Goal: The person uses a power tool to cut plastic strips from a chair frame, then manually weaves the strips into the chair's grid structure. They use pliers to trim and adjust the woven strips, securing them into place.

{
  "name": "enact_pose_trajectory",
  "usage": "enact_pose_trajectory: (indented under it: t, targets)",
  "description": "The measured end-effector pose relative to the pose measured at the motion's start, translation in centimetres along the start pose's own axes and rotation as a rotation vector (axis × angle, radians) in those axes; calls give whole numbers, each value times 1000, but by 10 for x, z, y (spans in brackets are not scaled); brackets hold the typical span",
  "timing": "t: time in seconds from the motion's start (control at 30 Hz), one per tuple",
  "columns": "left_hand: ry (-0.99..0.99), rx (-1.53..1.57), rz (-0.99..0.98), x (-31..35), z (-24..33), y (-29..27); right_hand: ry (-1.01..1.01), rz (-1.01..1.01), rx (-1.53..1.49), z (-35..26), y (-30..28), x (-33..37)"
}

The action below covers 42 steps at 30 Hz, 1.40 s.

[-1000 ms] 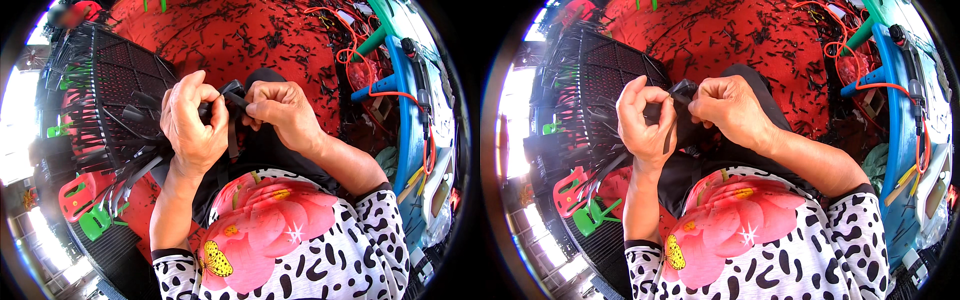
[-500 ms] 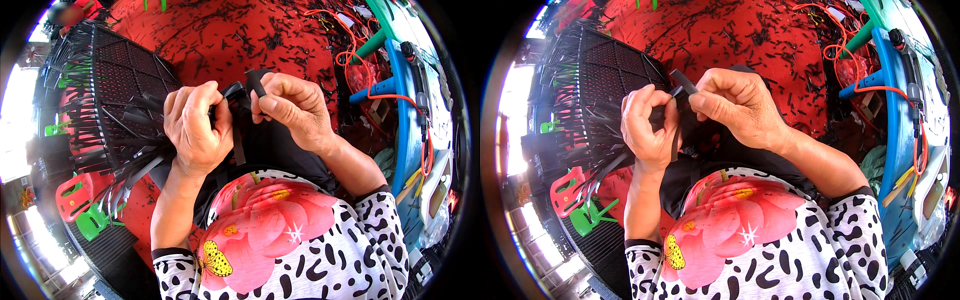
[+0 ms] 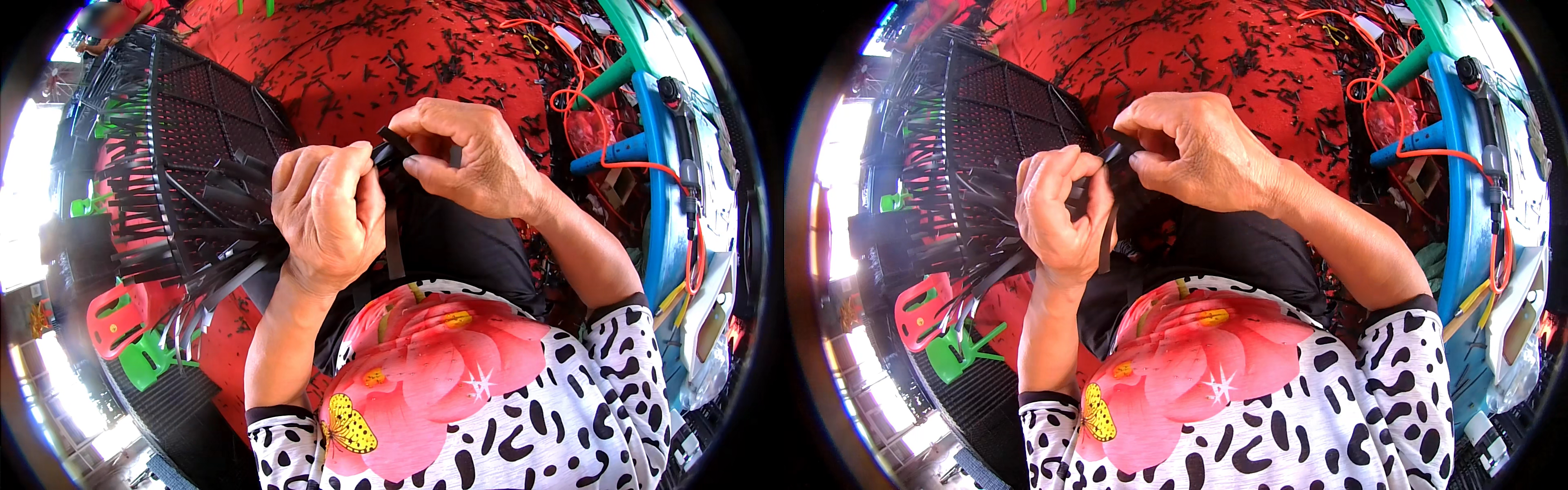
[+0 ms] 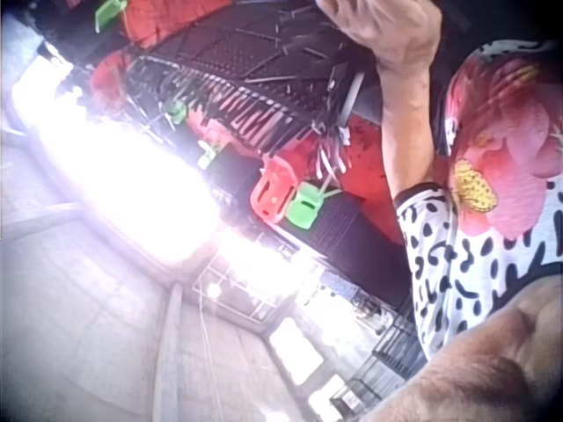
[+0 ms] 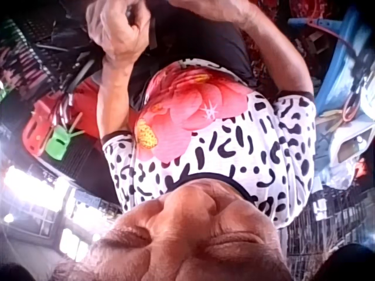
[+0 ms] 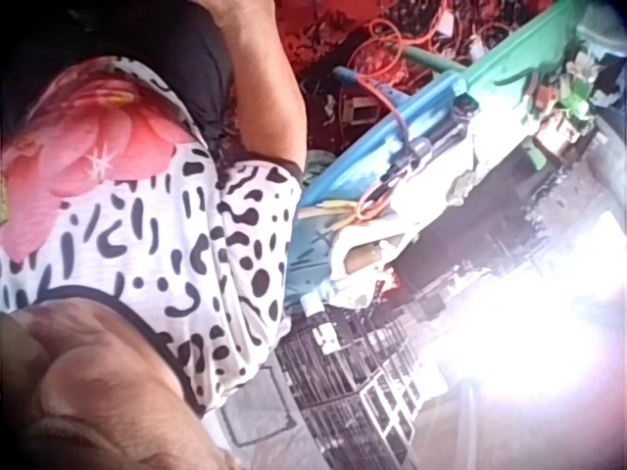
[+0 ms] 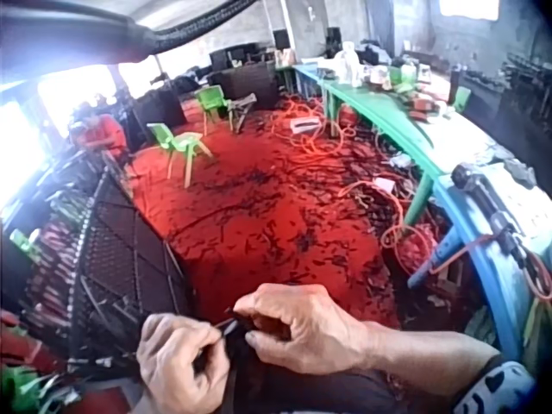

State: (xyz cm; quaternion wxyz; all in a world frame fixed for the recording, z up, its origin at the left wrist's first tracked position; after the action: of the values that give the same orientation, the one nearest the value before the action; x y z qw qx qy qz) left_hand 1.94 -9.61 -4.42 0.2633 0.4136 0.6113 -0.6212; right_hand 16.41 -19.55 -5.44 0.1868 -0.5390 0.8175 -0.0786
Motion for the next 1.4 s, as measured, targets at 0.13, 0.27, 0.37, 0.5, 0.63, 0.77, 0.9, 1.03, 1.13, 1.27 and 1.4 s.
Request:
enact_pose_trajectory:
  t: [0.13,0.27,0.37,0.5,0.63,0.77,0.9,1.03,1.13,1.27,1.4]
  targets:
    - [2,-1,-5,2,1,0,-67,-17,7,4,1,-3]
    - [-16,8,-81,0,8,-7,-281,77,84,13,7,2]
    - [-31,-49,-87,8,14,-8,-311,125,87,20,13,7]
    - [-58,-49,-158,13,20,-13,-160,49,-33,19,9,9]
    - [-90,-57,-190,19,24,-15,13,-53,-274,17,5,8]
    - [-102,-91,-225,23,28,-17,229,-120,-456,-8,-9,3]
    - [-125,-73,-213,26,28,-17,198,-270,-344,-23,-11,-10]
    - [-138,-83,-220,30,28,-17,142,-188,7,-31,-8,-15]
    - [-146,-129,-135,29,29,-13,184,-137,101,-36,-9,-16]
    - [-118,-141,-119,30,26,-10,-123,-127,394,-30,-8,-16]
    - [-132,-82,-64,28,20,-10,-48,-226,373,-33,-7,-18]
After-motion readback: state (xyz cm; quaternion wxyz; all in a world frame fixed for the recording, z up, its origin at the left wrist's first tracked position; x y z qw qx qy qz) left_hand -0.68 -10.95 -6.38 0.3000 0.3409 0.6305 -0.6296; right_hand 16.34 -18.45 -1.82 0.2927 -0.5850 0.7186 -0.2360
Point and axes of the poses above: each hand's wrist, its own x-axis away from the middle knuckle, its own y-axis out of the palm, z = x × y, the point moved 1 cm from there along -x, towards the middle knuckle, and after that the axes turned 11 degrees about y, right-handed, at the moved point
